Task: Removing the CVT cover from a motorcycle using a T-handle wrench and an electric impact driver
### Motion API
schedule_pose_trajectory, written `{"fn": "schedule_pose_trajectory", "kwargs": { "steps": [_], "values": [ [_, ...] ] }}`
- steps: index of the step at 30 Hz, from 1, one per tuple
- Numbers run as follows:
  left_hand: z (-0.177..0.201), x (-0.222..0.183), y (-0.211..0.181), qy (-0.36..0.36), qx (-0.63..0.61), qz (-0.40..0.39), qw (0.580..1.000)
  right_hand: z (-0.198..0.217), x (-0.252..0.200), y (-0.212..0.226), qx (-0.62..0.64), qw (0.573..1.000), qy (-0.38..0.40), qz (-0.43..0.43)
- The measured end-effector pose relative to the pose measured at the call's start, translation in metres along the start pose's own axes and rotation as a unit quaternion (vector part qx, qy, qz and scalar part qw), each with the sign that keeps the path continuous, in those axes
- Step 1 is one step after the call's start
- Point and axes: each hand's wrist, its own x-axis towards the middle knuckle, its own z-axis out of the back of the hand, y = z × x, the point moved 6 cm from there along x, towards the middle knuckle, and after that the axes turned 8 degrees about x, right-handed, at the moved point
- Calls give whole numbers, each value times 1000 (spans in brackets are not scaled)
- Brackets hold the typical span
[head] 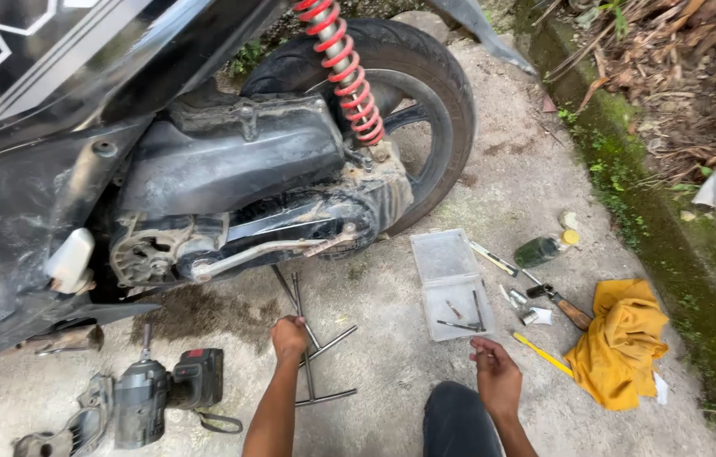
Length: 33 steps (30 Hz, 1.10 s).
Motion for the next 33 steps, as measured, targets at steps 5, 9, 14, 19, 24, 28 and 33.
{"fn": "schedule_pose_trajectory", "kwargs": {
  "steps": [5,9,14,19,24,28,33],
  "values": [
    [38,11,-21,7,235,-125,964,-59,-35,-17,145,985,78,-43],
    [115,-30,-63,132,257,-173,942,-132,-80,15,43,992,114,-37],
    [217,-106,-84,149,511,-311,788,-245,-123,1,46,961,265,-66],
    [334,-160,-42,24,187,-414,891,-343,-176,35,-19,946,325,5],
    [380,-127,41,-196,-24,-310,930,-433,-228,69,-67,882,463,57],
    [369,-117,43,-166,1,-254,953,-472,-265,94,-62,846,524,77],
    [355,-75,64,-135,-37,-206,968,-510,-282,80,-63,817,480,314]
  ]
}}
